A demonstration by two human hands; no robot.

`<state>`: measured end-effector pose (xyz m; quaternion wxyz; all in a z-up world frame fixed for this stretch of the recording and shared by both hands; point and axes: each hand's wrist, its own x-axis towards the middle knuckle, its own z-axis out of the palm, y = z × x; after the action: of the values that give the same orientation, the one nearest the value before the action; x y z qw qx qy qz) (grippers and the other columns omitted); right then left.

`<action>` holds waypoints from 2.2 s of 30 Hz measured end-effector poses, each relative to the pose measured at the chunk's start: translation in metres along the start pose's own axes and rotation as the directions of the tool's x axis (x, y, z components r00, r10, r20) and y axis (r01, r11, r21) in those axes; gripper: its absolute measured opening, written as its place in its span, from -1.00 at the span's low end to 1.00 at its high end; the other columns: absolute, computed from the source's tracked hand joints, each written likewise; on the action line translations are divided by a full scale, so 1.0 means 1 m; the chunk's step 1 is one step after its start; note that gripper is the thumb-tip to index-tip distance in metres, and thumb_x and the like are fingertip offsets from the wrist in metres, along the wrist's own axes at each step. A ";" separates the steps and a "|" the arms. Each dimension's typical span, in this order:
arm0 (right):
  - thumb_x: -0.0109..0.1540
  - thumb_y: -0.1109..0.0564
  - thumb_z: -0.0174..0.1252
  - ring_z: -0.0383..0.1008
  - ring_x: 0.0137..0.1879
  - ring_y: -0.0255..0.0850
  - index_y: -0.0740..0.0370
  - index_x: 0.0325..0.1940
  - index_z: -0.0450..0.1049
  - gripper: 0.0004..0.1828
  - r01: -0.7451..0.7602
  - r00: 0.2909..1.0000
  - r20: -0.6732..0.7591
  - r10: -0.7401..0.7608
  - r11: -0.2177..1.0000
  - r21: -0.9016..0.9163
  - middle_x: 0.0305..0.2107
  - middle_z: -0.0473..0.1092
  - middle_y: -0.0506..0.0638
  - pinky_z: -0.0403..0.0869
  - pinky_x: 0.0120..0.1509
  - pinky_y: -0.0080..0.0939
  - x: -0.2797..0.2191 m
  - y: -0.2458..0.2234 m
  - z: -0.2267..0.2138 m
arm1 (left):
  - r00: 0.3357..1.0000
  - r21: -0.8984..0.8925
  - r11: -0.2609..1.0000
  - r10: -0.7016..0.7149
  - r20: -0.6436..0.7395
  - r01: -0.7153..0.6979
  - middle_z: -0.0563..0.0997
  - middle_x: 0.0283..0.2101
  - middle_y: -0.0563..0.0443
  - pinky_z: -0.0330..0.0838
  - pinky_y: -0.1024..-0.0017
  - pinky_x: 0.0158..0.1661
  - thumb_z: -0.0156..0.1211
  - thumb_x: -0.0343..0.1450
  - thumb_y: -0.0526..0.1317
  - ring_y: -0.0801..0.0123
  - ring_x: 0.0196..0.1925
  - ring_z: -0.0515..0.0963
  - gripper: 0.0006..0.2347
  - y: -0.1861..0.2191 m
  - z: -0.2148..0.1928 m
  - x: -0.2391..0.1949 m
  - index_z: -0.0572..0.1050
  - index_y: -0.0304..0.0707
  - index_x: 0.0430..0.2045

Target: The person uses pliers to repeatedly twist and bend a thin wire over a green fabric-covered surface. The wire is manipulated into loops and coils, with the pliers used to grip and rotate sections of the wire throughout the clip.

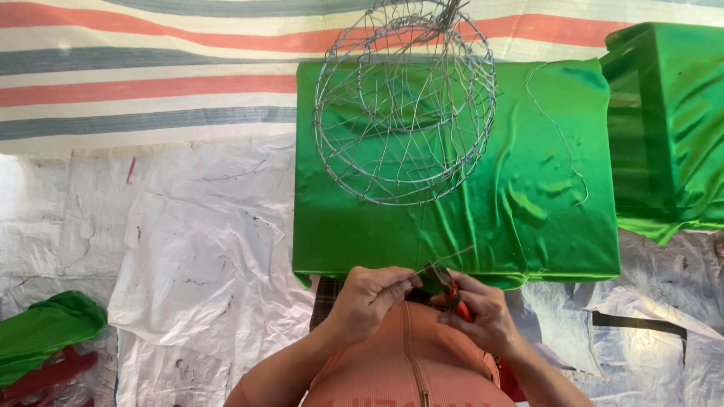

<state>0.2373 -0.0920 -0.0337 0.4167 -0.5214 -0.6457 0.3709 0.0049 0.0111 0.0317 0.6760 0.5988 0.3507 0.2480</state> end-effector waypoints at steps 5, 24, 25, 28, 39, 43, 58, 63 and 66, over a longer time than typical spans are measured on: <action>0.19 -0.15 0.29 0.62 0.16 -0.11 0.26 -0.24 0.69 -0.60 -0.186 0.973 0.179 0.148 0.958 0.219 0.15 0.52 0.04 0.52 0.16 -0.07 0.010 -0.006 -0.007 | 0.998 -0.100 0.994 -0.044 0.053 0.049 0.69 -0.23 0.03 0.45 0.62 -0.32 0.08 0.52 -0.42 0.55 -0.34 0.51 -0.82 0.001 -0.002 0.009 0.64 -0.42 -0.12; 0.17 -0.17 0.34 0.38 0.38 0.06 0.28 0.02 0.65 -0.47 -0.133 0.944 0.329 0.019 0.936 0.326 0.29 0.29 0.22 0.44 0.35 0.09 0.043 0.041 -0.067 | 0.967 0.238 0.968 -0.021 -0.253 0.084 0.45 -0.65 0.17 0.23 0.58 -0.59 0.14 0.49 -0.38 0.58 -0.66 0.30 -0.85 0.006 0.032 0.029 0.66 -0.39 -0.21; 0.17 -0.17 0.34 0.41 0.35 0.05 0.27 0.02 0.65 -0.48 -0.124 0.944 0.330 0.013 0.940 0.318 0.27 0.30 0.22 0.45 0.33 0.09 0.045 0.041 -0.066 | 0.967 0.241 0.967 -0.019 -0.254 0.082 0.49 -0.62 0.14 0.34 0.59 -0.55 0.13 0.49 -0.38 0.58 -0.65 0.32 -0.85 0.006 0.030 0.029 0.66 -0.39 -0.20; 0.18 -0.18 0.33 0.45 0.30 0.03 0.24 0.01 0.65 -0.49 -0.141 0.947 0.318 0.038 0.941 0.308 0.26 0.33 0.20 0.48 0.30 0.06 0.044 0.038 -0.062 | 0.975 0.252 0.965 -0.010 -0.221 0.067 0.63 -0.46 0.06 0.53 0.59 -0.45 0.13 0.47 -0.38 0.53 -0.54 0.50 -0.84 0.002 0.025 0.033 0.65 -0.39 -0.18; 0.05 0.12 0.46 0.62 0.14 -0.17 0.14 -0.22 0.73 -0.77 -0.268 0.959 0.085 0.269 0.963 -0.026 0.15 0.50 0.03 0.52 0.20 -0.21 0.016 0.034 -0.018 | 0.980 0.182 0.972 -0.117 -0.162 0.146 0.33 -0.71 0.19 0.10 0.55 -0.61 0.10 0.52 -0.34 0.59 -0.69 0.21 -0.84 -0.014 0.005 0.026 0.66 -0.34 -0.21; 0.06 0.20 0.39 0.66 0.06 -0.19 0.25 -0.31 0.71 -0.86 -0.372 0.922 0.179 0.343 0.914 0.161 0.17 0.52 -0.05 0.68 0.05 -0.15 0.010 0.028 -0.023 | 0.978 -0.064 0.980 -0.192 -0.076 0.187 0.37 -0.64 0.12 0.59 0.50 -0.36 0.05 0.54 -0.32 0.57 -0.59 0.30 -0.80 -0.020 -0.002 0.009 0.62 -0.38 -0.07; 0.15 0.13 0.27 0.54 0.08 -0.23 0.28 -0.17 0.65 -0.77 -0.360 0.931 -0.031 0.364 0.928 0.099 0.20 0.50 0.04 0.51 0.05 -0.19 -0.008 -0.001 -0.057 | 0.945 -0.351 0.883 -0.248 0.213 0.311 0.50 -0.54 0.00 0.29 0.55 -0.45 0.00 0.56 -0.33 0.51 -0.55 0.38 -0.81 -0.066 0.007 -0.041 0.40 -0.28 0.06; 0.07 0.31 0.21 0.16 0.54 0.03 0.29 0.00 0.61 -0.61 -0.393 0.919 0.145 0.366 0.873 0.289 0.46 0.14 0.09 0.29 0.48 0.23 -0.012 -0.005 -0.044 | 0.968 -0.143 0.958 -0.248 0.026 0.249 0.53 -0.58 0.08 0.23 0.56 -0.47 0.06 0.54 -0.31 0.57 -0.57 0.35 -0.82 -0.049 0.009 -0.029 0.55 -0.34 -0.04; 0.13 -0.08 0.33 0.19 0.49 0.11 0.27 0.01 0.65 -0.53 -0.298 0.924 0.306 0.229 0.934 0.199 0.43 0.11 0.13 0.18 0.47 0.47 -0.017 0.007 -0.028 | 0.983 -0.023 0.982 -0.186 -0.009 0.186 0.57 -0.54 0.11 0.39 0.57 -0.29 0.05 0.53 -0.29 0.56 -0.46 0.50 -0.80 -0.037 0.005 -0.025 0.58 -0.33 -0.05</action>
<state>0.2674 -0.1062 -0.0317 0.3283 -0.4922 -0.5710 0.5692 -0.0104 -0.0166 0.0002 0.7008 0.5545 0.4061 0.1912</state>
